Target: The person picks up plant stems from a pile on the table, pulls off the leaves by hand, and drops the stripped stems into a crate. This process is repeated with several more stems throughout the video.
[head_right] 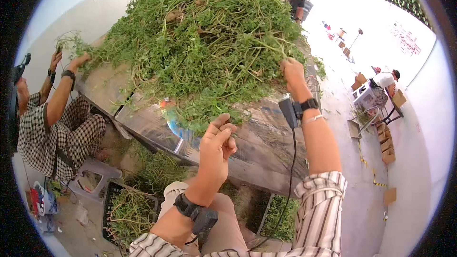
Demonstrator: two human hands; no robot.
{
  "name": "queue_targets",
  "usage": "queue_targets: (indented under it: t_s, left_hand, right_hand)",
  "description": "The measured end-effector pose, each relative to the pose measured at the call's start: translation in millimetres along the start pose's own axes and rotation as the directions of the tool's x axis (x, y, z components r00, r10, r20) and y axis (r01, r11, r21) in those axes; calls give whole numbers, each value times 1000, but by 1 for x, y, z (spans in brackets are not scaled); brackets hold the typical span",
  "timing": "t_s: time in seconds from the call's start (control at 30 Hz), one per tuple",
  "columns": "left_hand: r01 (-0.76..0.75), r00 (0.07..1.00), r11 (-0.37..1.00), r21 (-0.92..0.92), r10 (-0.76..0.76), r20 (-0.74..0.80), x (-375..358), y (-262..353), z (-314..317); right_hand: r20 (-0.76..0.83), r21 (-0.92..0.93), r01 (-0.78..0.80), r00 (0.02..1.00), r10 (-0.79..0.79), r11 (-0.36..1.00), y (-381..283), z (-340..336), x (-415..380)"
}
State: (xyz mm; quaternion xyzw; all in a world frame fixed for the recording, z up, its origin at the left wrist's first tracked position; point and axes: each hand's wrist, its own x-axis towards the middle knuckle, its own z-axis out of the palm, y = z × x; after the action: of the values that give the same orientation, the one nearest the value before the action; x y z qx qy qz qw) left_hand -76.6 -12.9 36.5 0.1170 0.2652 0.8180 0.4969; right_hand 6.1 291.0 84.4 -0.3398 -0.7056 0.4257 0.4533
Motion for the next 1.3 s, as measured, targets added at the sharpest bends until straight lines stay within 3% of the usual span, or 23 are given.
queue_targets:
  t_s: [0.03, 0.17, 0.33, 0.5, 0.67, 0.87, 0.93, 1.0, 1.1, 1.17, 1.23, 1.3]
  left_hand:
    - [7, 1000, 1000, -5, -7, 17, 1, -2, 2]
    - [42, 999, 999, -1, -42, 24, 2, -8, 10]
    - [82, 997, 997, 7, -82, 3, 2, -23, 14]
    - [223, 975, 961, 162, -219, -39, 2, -51, 26]
    - [230, 973, 969, 87, -231, 4, 5, -70, 31]
    - [322, 941, 945, -58, -313, 126, 18, -89, 25]
    - [342, 928, 937, -68, -325, 182, 14, -83, 28]
    - [329, 905, 943, 58, -332, 265, 8, -77, 31]
    - [264, 944, 963, 53, -270, 190, 10, -79, 31]
    - [235, 950, 970, 61, -243, 196, 12, -76, 28]
    - [202, 956, 977, 65, -211, 204, 10, -72, 29]
    - [195, 974, 974, 110, -206, 90, 8, -68, 32]
  right_hand:
    - [-10, -131, 11, 1000, -12, 991, -1, 2, -7]
    - [45, -204, -49, 997, 60, 978, -47, 8, -82]
    - [53, -245, -122, 989, 139, 962, -55, -17, -143]
    - [97, -318, -128, 981, 166, 939, -70, -28, -197]
    - [217, -423, 31, 974, 68, 906, -72, -36, -227]
    - [342, -471, -16, 918, 199, 882, -83, -45, -248]
    - [368, -442, 12, 915, 168, 897, -78, -48, -250]
    - [402, -408, 47, 906, 133, 912, -76, -48, -251]
    - [409, -394, -23, 891, 198, 919, -76, -48, -249]
    - [448, -362, -159, 835, 321, 919, -75, -52, -243]
    - [430, -316, -181, 848, 311, 931, -77, -53, -241]
    - [414, -271, -199, 859, 301, 942, -78, -52, -239]
